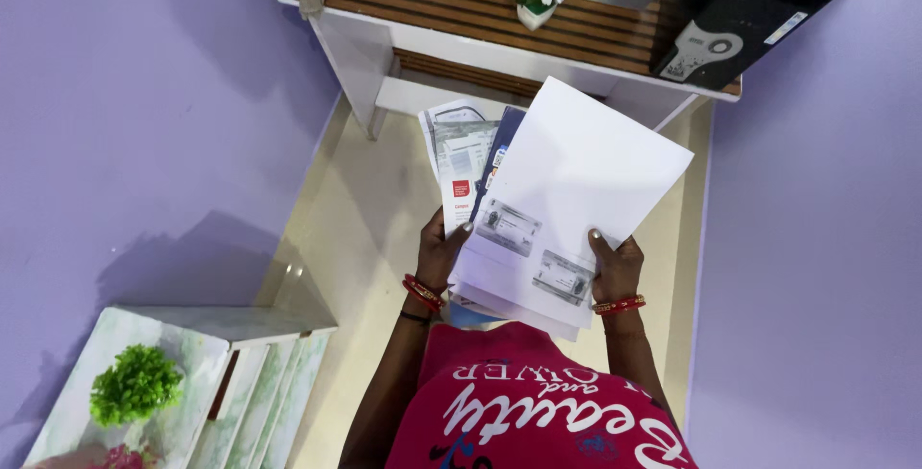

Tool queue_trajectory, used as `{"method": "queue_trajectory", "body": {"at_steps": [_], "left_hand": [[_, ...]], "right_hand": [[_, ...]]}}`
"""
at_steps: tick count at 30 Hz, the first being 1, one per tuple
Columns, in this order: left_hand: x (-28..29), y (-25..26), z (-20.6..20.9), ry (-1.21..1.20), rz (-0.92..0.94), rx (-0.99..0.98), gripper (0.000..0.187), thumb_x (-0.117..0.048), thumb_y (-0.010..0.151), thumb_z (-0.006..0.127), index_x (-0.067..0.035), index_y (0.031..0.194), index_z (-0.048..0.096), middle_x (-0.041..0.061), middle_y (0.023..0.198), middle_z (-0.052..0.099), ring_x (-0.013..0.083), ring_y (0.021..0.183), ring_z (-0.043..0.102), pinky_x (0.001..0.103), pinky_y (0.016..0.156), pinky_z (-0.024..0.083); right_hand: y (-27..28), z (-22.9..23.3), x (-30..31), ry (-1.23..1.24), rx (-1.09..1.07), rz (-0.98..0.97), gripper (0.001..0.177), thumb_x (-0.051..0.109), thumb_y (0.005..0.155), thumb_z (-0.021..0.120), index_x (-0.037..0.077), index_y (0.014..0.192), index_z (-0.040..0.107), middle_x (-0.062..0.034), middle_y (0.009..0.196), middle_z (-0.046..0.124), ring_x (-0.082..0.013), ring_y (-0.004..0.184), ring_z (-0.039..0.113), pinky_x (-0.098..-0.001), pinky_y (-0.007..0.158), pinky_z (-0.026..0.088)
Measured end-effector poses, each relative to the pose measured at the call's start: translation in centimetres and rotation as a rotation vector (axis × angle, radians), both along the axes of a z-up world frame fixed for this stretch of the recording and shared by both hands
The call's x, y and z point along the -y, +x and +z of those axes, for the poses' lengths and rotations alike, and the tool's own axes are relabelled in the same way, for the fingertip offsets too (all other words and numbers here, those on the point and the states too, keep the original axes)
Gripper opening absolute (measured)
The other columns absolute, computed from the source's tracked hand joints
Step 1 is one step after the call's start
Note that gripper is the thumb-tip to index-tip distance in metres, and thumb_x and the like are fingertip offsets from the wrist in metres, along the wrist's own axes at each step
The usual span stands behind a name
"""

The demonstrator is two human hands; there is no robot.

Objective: The person wipes a printer with a cloth, places artificial plants on a shelf, and gathers papers and a book from the floor.

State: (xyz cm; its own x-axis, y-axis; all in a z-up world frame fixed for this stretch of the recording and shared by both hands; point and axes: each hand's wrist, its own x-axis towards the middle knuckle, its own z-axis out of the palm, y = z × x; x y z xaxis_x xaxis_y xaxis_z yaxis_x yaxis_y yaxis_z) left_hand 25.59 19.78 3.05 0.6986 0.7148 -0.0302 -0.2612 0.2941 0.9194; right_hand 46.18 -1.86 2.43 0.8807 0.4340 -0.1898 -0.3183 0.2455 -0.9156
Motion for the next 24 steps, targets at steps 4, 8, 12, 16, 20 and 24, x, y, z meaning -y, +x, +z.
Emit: {"method": "queue_trajectory", "body": {"at_steps": [4,8,12,16,20,24], "left_hand": [[-5.4,0.9,0.4,0.070,-0.051,0.008,0.035,-0.010,0.100,0.064,0.000,0.133,0.062,0.004,0.114,0.073,0.0088,0.099,0.065,0.027,0.088,0.054],[-9.5,1.0,0.4,0.128,-0.063,-0.037,0.033,-0.011,0.101,0.064,0.001,0.132,0.063,0.004,0.113,0.073,0.0088,0.100,0.064,0.027,0.089,0.054],[-11.4,1.2,0.3,0.074,-0.083,-0.043,0.033,-0.011,0.103,0.062,0.002,0.133,0.063,0.006,0.115,0.073,0.0103,0.102,0.065,0.028,0.090,0.054],[-11.6,1.7,1.2,0.167,0.010,-0.063,0.053,-0.007,0.098,0.063,-0.001,0.147,0.046,0.009,0.126,0.069,0.0130,0.114,0.064,0.029,0.098,0.053],[-11.9,3.1,1.0,0.065,0.103,-0.008,0.074,-0.004,0.092,0.065,-0.006,0.155,0.027,0.008,0.133,0.062,0.0143,0.118,0.062,0.031,0.099,0.052],[-11.5,3.9,-2.6,-0.176,0.047,-0.002,0.055,-0.004,0.091,0.069,0.000,0.141,0.047,0.008,0.122,0.070,0.0154,0.109,0.065,0.031,0.094,0.054]], "right_hand": [[-0.1,0.4,-4.9,0.054,-0.008,-0.081,0.026,-0.003,0.093,0.070,-0.004,0.118,0.065,-0.0122,0.112,0.072,-0.0175,0.097,0.069,-0.0330,0.086,0.059],[-0.7,0.3,-8.3,0.037,-0.023,-0.119,0.026,-0.002,0.094,0.070,-0.006,0.119,0.065,-0.0138,0.112,0.072,-0.0186,0.097,0.069,-0.0342,0.085,0.059],[-1.0,-0.2,-10.0,0.025,-0.016,-0.128,0.029,-0.003,0.091,0.070,-0.004,0.120,0.065,-0.0113,0.113,0.072,-0.0176,0.098,0.070,-0.0325,0.087,0.060],[0.2,0.0,-10.8,-0.025,-0.009,-0.110,0.028,-0.003,0.091,0.071,-0.003,0.119,0.064,-0.0109,0.112,0.073,-0.0174,0.098,0.070,-0.0335,0.087,0.060],[2.3,0.5,-12.2,-0.020,0.005,-0.061,0.027,-0.001,0.094,0.072,-0.004,0.119,0.065,-0.0131,0.111,0.073,-0.0188,0.097,0.069,-0.0347,0.086,0.059],[4.0,1.5,-12.2,0.029,0.035,-0.004,0.028,-0.001,0.091,0.072,-0.002,0.118,0.066,-0.0102,0.112,0.072,-0.0164,0.098,0.069,-0.0324,0.087,0.058]]}}
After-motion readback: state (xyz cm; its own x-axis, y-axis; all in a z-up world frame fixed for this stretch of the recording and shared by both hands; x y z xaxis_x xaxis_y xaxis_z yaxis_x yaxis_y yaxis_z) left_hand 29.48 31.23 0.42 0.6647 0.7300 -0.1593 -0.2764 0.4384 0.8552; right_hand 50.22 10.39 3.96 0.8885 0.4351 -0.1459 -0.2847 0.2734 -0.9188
